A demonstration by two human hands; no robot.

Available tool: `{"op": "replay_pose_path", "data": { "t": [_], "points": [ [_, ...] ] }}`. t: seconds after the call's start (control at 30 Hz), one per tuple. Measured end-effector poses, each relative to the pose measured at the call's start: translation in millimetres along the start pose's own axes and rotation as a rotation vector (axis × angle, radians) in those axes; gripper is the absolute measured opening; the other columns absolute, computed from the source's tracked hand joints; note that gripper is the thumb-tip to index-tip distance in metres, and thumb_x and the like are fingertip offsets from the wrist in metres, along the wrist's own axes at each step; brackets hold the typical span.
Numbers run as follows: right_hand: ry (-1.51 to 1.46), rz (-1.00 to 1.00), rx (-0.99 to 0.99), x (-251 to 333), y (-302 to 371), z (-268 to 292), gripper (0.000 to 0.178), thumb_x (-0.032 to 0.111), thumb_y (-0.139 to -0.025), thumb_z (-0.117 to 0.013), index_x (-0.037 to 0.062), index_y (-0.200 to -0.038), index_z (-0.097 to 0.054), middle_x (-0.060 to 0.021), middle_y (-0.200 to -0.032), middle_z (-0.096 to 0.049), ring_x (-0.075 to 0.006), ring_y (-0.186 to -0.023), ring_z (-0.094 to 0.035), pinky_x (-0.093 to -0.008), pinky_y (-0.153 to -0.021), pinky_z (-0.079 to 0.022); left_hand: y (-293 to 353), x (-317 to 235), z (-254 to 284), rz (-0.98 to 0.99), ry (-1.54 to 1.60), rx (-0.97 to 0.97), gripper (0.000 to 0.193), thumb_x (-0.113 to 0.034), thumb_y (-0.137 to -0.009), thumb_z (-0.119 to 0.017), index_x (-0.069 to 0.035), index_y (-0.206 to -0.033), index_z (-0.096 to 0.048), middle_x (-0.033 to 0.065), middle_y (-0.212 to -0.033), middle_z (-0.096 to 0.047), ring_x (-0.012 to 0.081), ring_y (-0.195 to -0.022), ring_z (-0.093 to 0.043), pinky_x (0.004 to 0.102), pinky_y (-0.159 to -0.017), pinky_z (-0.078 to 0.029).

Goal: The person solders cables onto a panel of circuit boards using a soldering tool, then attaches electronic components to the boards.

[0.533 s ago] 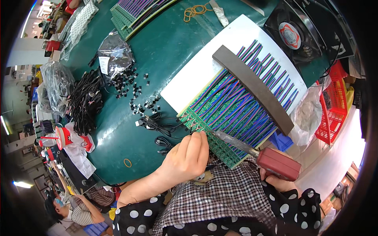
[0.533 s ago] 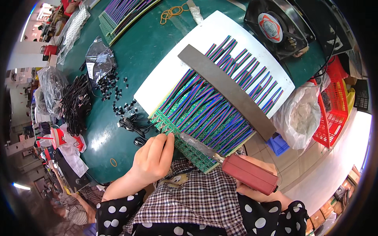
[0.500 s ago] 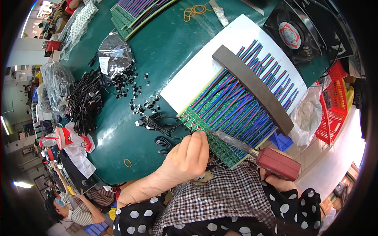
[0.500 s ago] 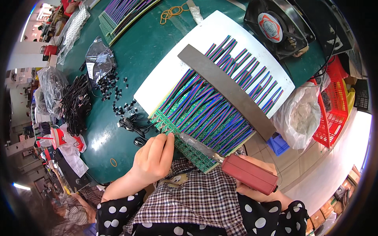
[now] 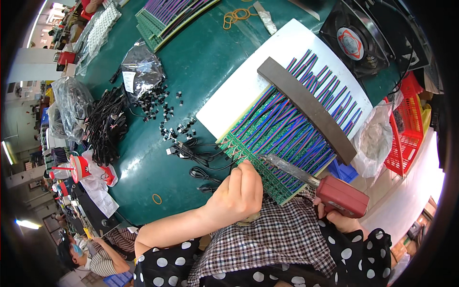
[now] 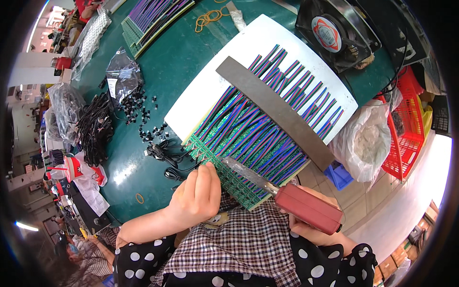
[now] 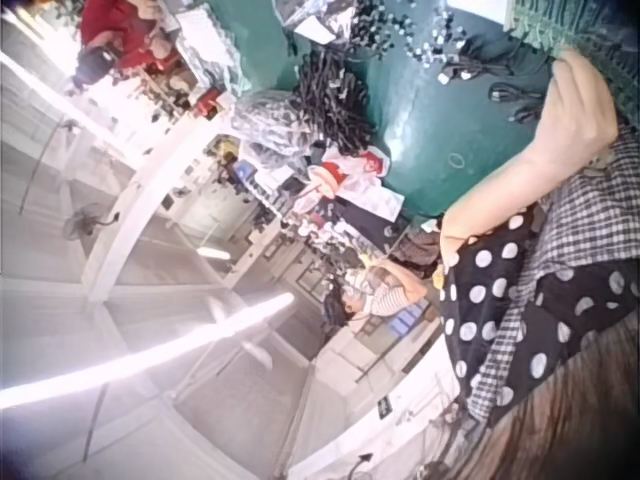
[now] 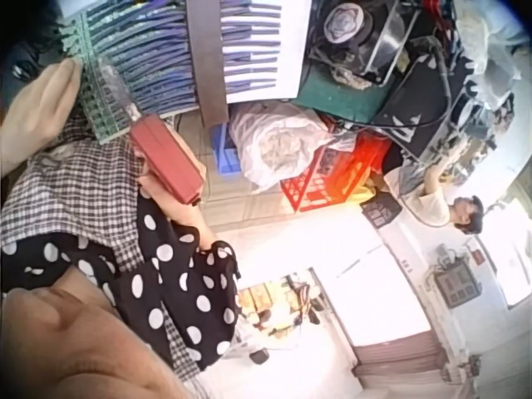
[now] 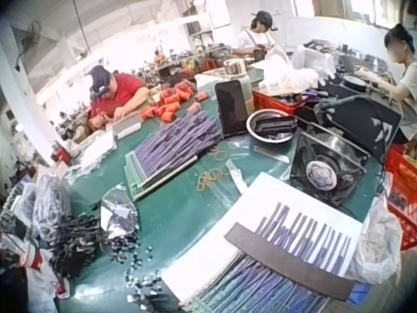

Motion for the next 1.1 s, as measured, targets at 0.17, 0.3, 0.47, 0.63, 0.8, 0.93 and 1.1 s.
{"op": "replay_pose_path", "data": {
  "t": [0.17,0.3,0.47,0.63,0.8,0.93,1.1],
  "points": [
    [-0.038,0.007,0.028,-1,-1,1,0.077,0.022,-0.068,-0.083,-0.0082,-0.127,-0.044,-0.014,-0.095,-0.066,-0.0111,-0.07,-0.059,-0.0216,-0.061,-0.048,1,-4,7,0.019,-0.068,0.016,0.015,0.004,-0.071,-0.065,0.011,-0.083,-0.062,0.0106,-0.076,-0.058,0.0129,-0.06,-0.054,0.0174,-0.047,-0.043],
    [-0.021,0.058,-0.092,-10,14,6,0.075,0.023,-0.072,-0.08,-0.0073,-0.127,-0.04,-0.0143,-0.095,-0.062,-0.0148,-0.063,-0.058,-0.0245,-0.057,-0.047,0,0,5,0.031,0.037,0.003,0.018,-0.002,-0.072,-0.064,0.009,-0.086,-0.063,0.0107,-0.08,-0.058,0.0136,-0.063,-0.055,0.0177,-0.05,-0.044],
    [-0.042,0.104,-0.018,-7,5,8,0.075,0.019,-0.07,-0.081,-0.0086,-0.127,-0.041,-0.0146,-0.094,-0.063,-0.0152,-0.066,-0.06,-0.0238,-0.058,-0.048,18,9,1,0.146,0.34,-0.112,0.032,-0.003,-0.066,-0.061,0.01,-0.095,-0.062,0.0137,-0.089,-0.058,0.0191,-0.069,-0.06,0.0234,-0.056,-0.05],
    [0.113,-0.005,-0.03,-17,9,13,0.071,0.009,-0.067,-0.08,-0.0091,-0.126,-0.045,-0.0123,-0.095,-0.065,-0.0136,-0.079,-0.063,-0.0229,-0.065,-0.051,22,17,-5,0.18,0.476,-0.168,0.038,-0.002,-0.061,-0.059,0.01,-0.097,-0.063,0.0152,-0.088,-0.058,0.0217,-0.07,-0.06,0.0259,-0.057,-0.051],
    [0.312,0.021,-0.099,-20,11,16,0.062,0.004,-0.064,-0.074,-0.0064,-0.122,-0.052,-0.0077,-0.095,-0.065,-0.0085,-0.077,-0.062,-0.021,-0.065,-0.05,20,18,-6,0.19,0.49,-0.156,0.036,-0.001,-0.061,-0.06,0.009,-0.096,-0.064,0.0141,-0.087,-0.058,0.0204,-0.069,-0.06,0.0251,-0.056,-0.051],
    [0.345,0.015,-0.083,-20,9,16,0.062,0.004,-0.063,-0.073,-0.0055,-0.121,-0.053,-0.0084,-0.095,-0.066,-0.0102,-0.075,-0.063,-0.0226,-0.063,-0.05,19,14,-5,0.146,0.375,-0.156,0.032,-0.001,-0.063,-0.061,0.009,-0.094,-0.064,0.013,-0.087,-0.058,0.0195,-0.068,-0.06,0.0241,-0.056,-0.051],
    [0.716,0.157,-0.052,-18,9,18,0.06,0.002,-0.062,-0.074,-0.0047,-0.119,-0.054,-0.0094,-0.093,-0.067,-0.0119,-0.073,-0.065,-0.0233,-0.062,-0.05,19,7,-5,0.067,0.234,-0.175,0.025,-0.001,-0.069,-0.064,0.008,-0.092,-0.065,0.0124,-0.086,-0.059,0.018,-0.067,-0.06,0.0219,-0.055,-0.05]
  ]
}}
Point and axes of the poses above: each hand's wrist, its own y-axis away from the middle knuckle, its own z-axis out of the back of the hand, x = y × z, the point moved 4 cm from there along -y, towards the middle knuckle
